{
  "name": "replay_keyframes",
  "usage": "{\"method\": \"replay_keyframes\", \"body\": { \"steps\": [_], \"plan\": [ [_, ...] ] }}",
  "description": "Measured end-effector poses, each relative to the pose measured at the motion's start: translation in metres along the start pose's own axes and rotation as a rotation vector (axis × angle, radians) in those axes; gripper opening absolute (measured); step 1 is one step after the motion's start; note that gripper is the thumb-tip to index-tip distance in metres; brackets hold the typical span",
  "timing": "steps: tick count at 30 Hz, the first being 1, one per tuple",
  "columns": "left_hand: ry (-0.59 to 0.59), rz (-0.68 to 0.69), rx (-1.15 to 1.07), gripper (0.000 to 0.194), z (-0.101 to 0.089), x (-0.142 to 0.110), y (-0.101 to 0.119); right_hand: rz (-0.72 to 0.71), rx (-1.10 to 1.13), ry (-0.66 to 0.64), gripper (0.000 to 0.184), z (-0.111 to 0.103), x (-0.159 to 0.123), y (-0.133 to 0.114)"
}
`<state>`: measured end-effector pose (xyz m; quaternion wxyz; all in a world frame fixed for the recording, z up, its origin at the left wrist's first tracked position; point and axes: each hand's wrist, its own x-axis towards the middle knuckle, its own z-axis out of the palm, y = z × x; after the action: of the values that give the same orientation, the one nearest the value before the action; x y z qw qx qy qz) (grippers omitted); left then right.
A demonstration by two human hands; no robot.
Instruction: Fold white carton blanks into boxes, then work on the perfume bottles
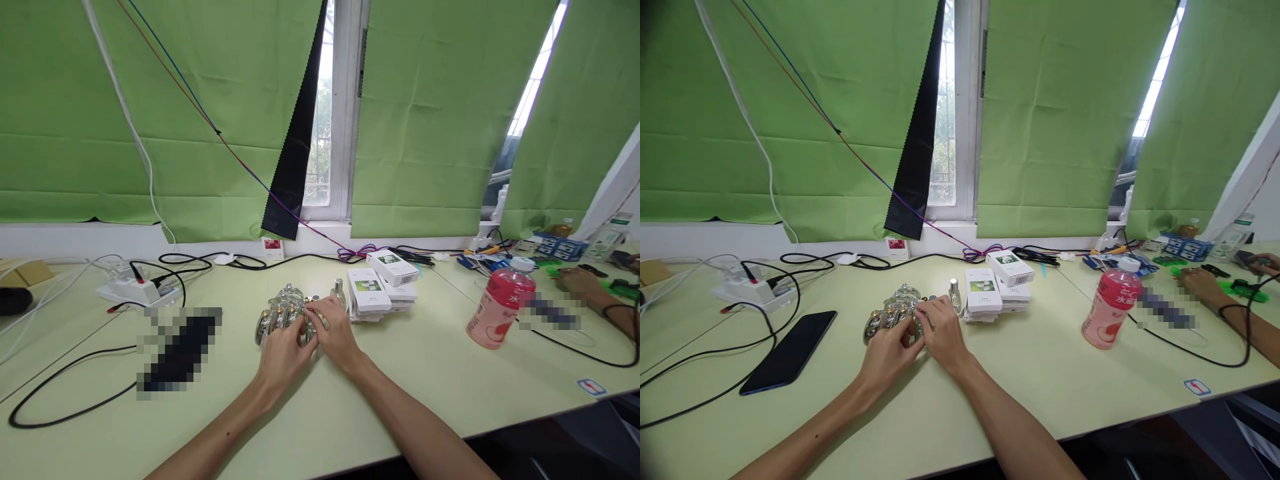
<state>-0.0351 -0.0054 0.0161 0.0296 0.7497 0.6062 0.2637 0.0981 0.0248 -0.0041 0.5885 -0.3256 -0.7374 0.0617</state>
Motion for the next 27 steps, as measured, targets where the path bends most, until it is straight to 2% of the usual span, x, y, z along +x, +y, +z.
{"method": "replay_keyframes", "body": {
  "steps": [11,27],
  "plan": [
    [0.011,-0.001,-0.011,0.017,-0.0009,0.0002,0.001,-0.004,-0.024,0.002,0.02,-0.0012,-0.0006,0.0006],
    [0.024,0.001,-0.023,0.024,0.0005,0.0004,0.0,0.014,-0.011,0.018,0.022,-0.0044,0.0003,-0.0007]
  ]
}}
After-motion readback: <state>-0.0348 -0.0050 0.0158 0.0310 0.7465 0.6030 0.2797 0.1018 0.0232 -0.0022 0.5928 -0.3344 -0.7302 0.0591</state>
